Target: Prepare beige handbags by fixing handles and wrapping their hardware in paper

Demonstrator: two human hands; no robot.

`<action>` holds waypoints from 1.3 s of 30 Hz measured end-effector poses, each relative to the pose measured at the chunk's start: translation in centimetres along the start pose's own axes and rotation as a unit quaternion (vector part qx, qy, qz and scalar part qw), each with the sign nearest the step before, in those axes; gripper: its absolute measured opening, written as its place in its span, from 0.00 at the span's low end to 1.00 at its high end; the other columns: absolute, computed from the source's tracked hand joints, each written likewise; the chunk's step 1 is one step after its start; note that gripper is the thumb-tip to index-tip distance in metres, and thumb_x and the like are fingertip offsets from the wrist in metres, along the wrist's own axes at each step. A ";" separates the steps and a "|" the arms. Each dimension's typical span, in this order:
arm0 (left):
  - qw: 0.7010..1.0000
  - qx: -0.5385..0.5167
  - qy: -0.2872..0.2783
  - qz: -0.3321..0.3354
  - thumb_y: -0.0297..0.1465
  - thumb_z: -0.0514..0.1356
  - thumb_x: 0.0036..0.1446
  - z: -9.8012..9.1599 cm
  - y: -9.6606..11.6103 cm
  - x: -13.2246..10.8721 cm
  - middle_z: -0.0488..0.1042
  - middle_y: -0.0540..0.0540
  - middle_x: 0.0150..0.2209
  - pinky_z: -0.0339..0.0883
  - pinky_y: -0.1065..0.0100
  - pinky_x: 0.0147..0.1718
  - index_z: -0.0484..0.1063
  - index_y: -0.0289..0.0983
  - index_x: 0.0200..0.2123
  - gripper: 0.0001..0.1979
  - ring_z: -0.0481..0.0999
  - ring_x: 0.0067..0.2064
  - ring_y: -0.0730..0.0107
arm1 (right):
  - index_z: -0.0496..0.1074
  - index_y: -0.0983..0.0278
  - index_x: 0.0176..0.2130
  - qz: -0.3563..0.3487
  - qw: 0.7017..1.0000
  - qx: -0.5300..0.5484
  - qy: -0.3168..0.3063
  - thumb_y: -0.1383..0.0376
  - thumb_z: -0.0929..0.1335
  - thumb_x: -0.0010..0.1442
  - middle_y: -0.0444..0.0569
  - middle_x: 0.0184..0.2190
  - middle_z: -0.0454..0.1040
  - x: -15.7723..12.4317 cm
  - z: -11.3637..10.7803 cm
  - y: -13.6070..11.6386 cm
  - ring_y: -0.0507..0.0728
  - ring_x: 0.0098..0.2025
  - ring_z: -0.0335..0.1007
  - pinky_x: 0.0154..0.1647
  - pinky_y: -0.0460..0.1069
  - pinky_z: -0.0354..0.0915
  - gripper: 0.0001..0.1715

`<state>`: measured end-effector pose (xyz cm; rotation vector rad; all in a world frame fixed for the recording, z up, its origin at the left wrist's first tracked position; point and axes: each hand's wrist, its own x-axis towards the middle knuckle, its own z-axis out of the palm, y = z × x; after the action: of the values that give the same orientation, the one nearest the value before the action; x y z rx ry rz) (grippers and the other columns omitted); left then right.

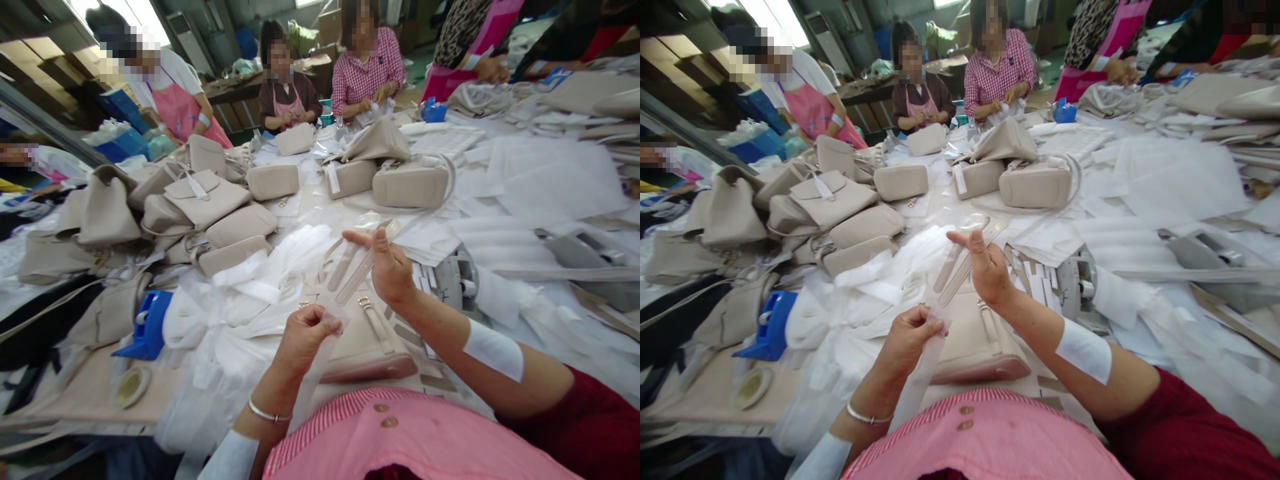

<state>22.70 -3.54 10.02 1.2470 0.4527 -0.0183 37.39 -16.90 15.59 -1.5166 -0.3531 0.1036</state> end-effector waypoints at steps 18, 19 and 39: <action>0.954 0.224 0.147 0.136 0.36 0.63 0.56 1.8 1.4 -0.9 0.73 0.47 0.32 0.64 0.69 0.38 0.78 0.37 0.30 0.09 0.71 0.37 0.69 | 0.77 0.61 0.50 0.081 0.972 0.055 -0.215 0.44 0.56 0.66 0.52 0.49 0.77 -6.3 2.0 4.3 0.63 0.56 0.68 0.63 0.60 0.58 0.34; 0.943 0.235 0.167 0.165 0.35 0.64 0.55 1.8 1.3 -0.8 0.73 0.46 0.37 0.64 0.68 0.42 0.79 0.38 0.30 0.07 0.71 0.41 0.67 | 0.77 0.60 0.50 0.090 0.965 0.075 -0.233 0.44 0.56 0.66 0.52 0.50 0.76 -6.6 2.1 4.6 0.62 0.58 0.67 0.64 0.60 0.57 0.34; 0.991 0.052 0.120 0.002 0.41 0.65 0.52 -1.1 -0.7 -3.3 0.77 0.48 0.31 0.65 0.72 0.34 0.77 0.36 0.39 0.16 0.73 0.33 0.71 | 0.76 0.63 0.46 0.231 0.942 0.234 -0.073 0.56 0.72 0.56 0.53 0.41 0.80 -0.6 2.1 6.0 0.61 0.43 0.76 0.50 0.59 0.67 0.20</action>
<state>19.12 -3.55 10.26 1.3595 0.6649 0.1150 37.16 -14.67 9.59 -1.0923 -0.0716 0.6321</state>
